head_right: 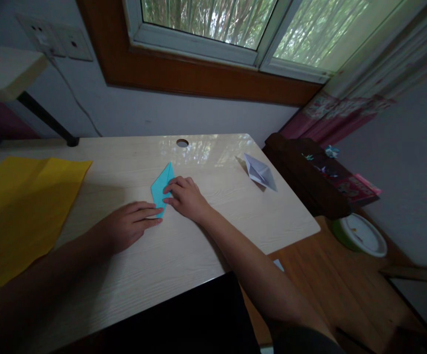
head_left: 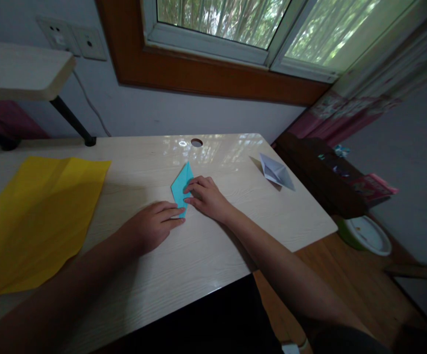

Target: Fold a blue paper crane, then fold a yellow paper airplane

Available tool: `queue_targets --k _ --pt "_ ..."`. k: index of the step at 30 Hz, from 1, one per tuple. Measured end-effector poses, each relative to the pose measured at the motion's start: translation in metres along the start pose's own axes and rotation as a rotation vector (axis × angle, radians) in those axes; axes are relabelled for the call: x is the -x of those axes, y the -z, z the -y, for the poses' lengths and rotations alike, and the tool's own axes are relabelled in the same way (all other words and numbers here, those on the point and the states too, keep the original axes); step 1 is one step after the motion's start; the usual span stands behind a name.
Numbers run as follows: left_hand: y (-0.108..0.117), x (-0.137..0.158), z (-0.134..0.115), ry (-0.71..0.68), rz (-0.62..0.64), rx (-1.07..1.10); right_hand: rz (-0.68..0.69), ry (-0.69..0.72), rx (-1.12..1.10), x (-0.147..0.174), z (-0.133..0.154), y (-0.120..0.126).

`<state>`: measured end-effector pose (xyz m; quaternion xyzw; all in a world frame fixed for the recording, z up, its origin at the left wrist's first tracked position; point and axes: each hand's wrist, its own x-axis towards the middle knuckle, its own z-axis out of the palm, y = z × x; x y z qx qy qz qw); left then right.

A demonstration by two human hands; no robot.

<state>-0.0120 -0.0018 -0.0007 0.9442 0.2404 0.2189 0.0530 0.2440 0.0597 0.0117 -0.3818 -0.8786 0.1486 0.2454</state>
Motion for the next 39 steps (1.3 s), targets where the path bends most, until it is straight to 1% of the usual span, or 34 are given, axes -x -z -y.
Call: queue_targets --k 6,10,12,16,20,25,27,30,32,35,39 --pt "0.005 0.002 0.0 -0.017 0.02 0.046 -0.011 -0.008 -0.012 0.001 0.003 0.002" --pt "0.011 0.001 -0.002 -0.015 0.007 0.091 0.006 0.0 -0.043 0.003 0.003 0.002" --pt "0.014 0.001 -0.001 0.001 -0.005 0.078 0.016 0.025 -0.069 0.003 0.003 0.003" --pt "0.016 0.003 0.006 0.033 -0.045 -0.016 0.043 0.089 -0.152 0.001 0.004 0.005" --pt "0.015 0.002 0.012 0.034 -0.065 -0.077 0.07 0.087 -0.211 -0.001 0.007 0.006" --pt "0.013 0.0 0.013 0.042 -0.073 -0.056 0.128 0.096 -0.311 -0.002 0.008 0.004" --pt "0.012 0.0 0.013 0.056 -0.06 -0.068 0.116 0.094 -0.331 -0.001 0.008 0.004" --pt "0.012 -0.001 0.013 0.081 -0.028 -0.104 0.044 0.07 -0.336 0.003 0.01 0.006" --pt "0.013 -0.003 0.012 0.098 -0.032 -0.13 0.014 0.062 -0.339 0.007 0.011 0.01" --pt "0.015 -0.006 0.011 0.108 -0.057 -0.172 0.046 0.101 -0.329 0.013 0.012 0.017" --pt "0.016 -0.01 0.009 0.127 -0.049 -0.197 0.109 0.157 -0.264 0.024 0.014 0.023"
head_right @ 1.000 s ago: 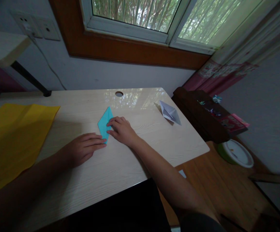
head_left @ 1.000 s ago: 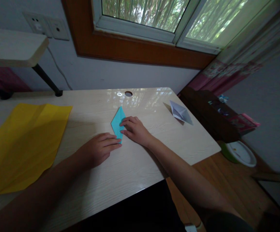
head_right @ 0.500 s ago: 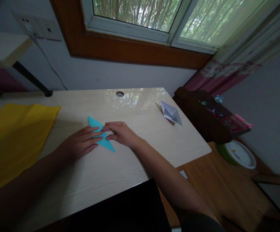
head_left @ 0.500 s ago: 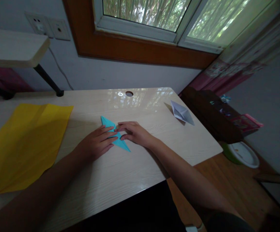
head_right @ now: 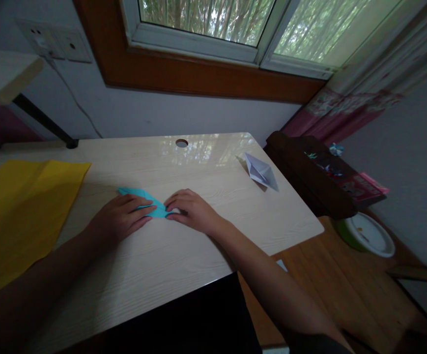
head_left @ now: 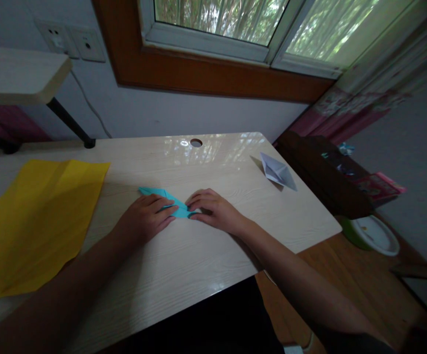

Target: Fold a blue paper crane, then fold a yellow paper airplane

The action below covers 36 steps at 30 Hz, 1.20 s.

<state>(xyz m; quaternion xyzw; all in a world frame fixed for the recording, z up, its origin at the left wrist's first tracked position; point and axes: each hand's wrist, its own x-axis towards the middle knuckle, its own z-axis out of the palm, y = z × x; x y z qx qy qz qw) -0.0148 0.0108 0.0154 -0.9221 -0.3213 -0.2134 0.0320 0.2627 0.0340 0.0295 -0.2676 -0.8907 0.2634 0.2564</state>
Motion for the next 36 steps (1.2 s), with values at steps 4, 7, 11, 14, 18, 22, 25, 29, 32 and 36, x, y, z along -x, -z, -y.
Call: queue_targets --k 4,7,11,14,18,22,25,29,32,36 --pt "0.001 -0.002 -0.002 0.024 -0.008 -0.002 -0.047 0.008 0.074 0.006 0.005 -0.006" --pt "0.001 -0.003 -0.003 0.057 -0.012 0.049 -0.081 -0.029 0.11 0.006 0.008 -0.012" --pt "0.001 -0.004 -0.001 0.095 -0.003 0.067 -0.106 -0.08 0.119 0.002 0.011 -0.016" --pt "-0.001 -0.003 0.002 0.123 -0.005 0.054 -0.124 -0.131 0.089 -0.001 0.013 -0.017" --pt "-0.002 -0.003 0.003 0.134 -0.001 0.052 -0.162 -0.223 0.053 -0.005 0.015 -0.018" --pt "-0.001 -0.004 0.003 0.111 0.004 0.052 -0.157 -0.196 0.019 -0.008 0.012 -0.022" --pt "-0.002 -0.003 0.004 0.127 0.01 0.048 -0.153 -0.196 -0.025 -0.008 0.01 -0.024" --pt "-0.004 -0.001 0.006 0.206 -0.008 0.037 -0.146 -0.198 -0.062 -0.008 0.011 -0.026" --pt "-0.003 -0.001 0.007 0.28 -0.059 0.014 -0.095 -0.134 -0.057 -0.009 0.014 -0.029" --pt "-0.002 -0.002 0.007 0.355 -0.101 -0.022 -0.023 0.015 -0.018 -0.012 0.017 -0.034"
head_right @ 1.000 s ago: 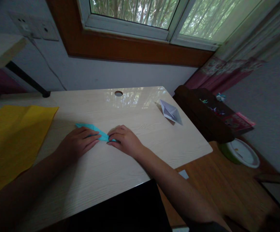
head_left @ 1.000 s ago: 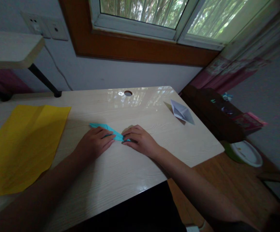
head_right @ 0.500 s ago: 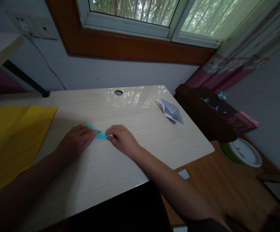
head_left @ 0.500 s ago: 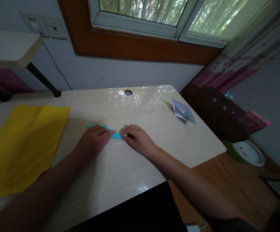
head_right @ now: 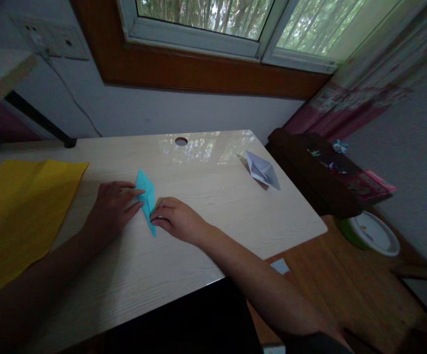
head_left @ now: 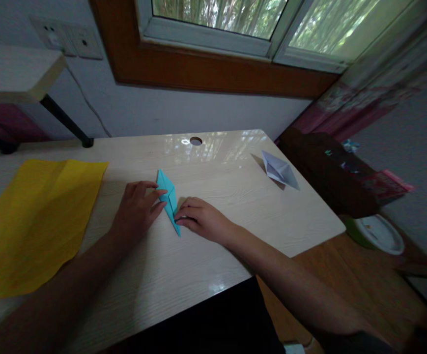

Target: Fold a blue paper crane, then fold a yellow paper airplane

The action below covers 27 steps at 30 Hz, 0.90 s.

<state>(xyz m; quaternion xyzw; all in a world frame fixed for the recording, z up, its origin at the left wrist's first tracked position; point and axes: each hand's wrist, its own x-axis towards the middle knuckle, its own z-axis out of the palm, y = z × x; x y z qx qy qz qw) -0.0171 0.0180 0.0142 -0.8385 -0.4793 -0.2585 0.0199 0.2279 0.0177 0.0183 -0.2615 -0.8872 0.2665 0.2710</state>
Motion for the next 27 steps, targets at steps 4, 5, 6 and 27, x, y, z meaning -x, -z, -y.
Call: queue_targets --k 4,5,6,27 --pt "-0.001 -0.001 0.0 -0.058 0.057 0.028 0.002 0.098 0.086 -0.002 0.0 0.0" --pt "-0.001 -0.001 0.001 -0.069 0.068 0.043 -0.004 0.106 0.114 -0.003 -0.001 0.0" --pt "-0.002 -0.001 0.001 -0.076 0.072 0.06 -0.009 0.114 0.141 -0.004 -0.002 0.001" --pt "-0.006 0.018 -0.013 -0.318 0.131 0.276 -0.075 -0.012 0.013 -0.003 -0.02 0.008"
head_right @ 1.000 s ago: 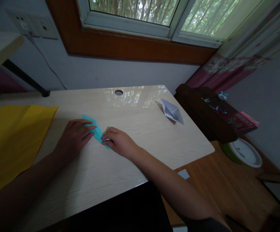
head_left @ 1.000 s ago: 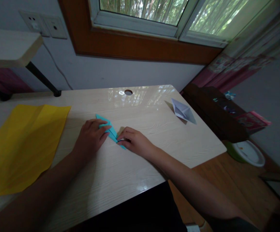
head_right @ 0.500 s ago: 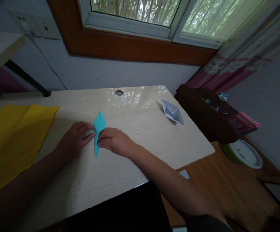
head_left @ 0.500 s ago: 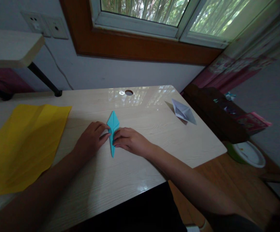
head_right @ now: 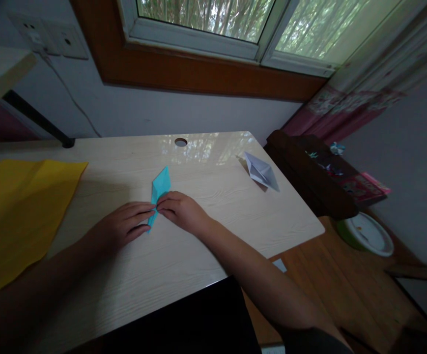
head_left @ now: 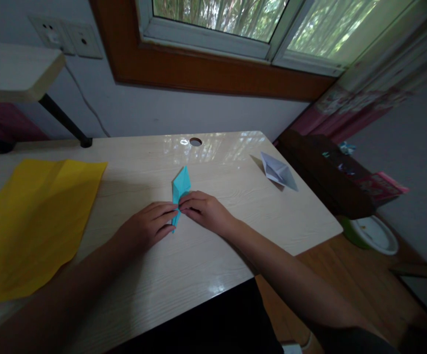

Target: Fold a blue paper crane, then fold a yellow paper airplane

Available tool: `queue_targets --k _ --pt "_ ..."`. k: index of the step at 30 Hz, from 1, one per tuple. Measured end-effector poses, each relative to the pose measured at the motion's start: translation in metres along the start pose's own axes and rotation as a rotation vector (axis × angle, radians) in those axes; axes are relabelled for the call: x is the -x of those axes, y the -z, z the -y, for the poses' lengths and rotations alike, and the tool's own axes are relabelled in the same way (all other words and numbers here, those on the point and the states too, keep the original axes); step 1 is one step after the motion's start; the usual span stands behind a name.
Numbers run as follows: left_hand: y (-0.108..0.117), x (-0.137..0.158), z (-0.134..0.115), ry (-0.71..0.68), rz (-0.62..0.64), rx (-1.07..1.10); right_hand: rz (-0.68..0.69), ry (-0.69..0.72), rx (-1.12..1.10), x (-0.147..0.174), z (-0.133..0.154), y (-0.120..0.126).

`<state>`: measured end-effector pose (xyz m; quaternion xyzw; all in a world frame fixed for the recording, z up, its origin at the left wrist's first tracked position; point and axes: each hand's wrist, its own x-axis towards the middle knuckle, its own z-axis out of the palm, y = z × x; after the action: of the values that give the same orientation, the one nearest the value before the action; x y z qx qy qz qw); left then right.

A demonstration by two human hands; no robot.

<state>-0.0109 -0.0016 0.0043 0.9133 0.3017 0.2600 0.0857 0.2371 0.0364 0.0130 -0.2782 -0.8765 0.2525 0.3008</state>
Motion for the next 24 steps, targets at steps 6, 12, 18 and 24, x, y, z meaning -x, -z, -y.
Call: queue_targets --k 6,12,18,24 --pt "-0.004 0.001 -0.003 -0.065 0.011 -0.053 -0.13 -0.308 -0.082 -0.011 0.0 0.009" --pt "-0.006 0.001 -0.004 -0.085 0.038 -0.096 -0.122 -0.424 -0.126 -0.031 -0.001 0.003" --pt "-0.003 -0.001 -0.007 -0.067 0.047 -0.066 -0.09 -0.442 -0.126 -0.037 -0.002 -0.004" --pt "-0.002 0.0 -0.005 -0.077 0.053 -0.024 -0.069 -0.445 -0.07 -0.037 -0.005 -0.003"
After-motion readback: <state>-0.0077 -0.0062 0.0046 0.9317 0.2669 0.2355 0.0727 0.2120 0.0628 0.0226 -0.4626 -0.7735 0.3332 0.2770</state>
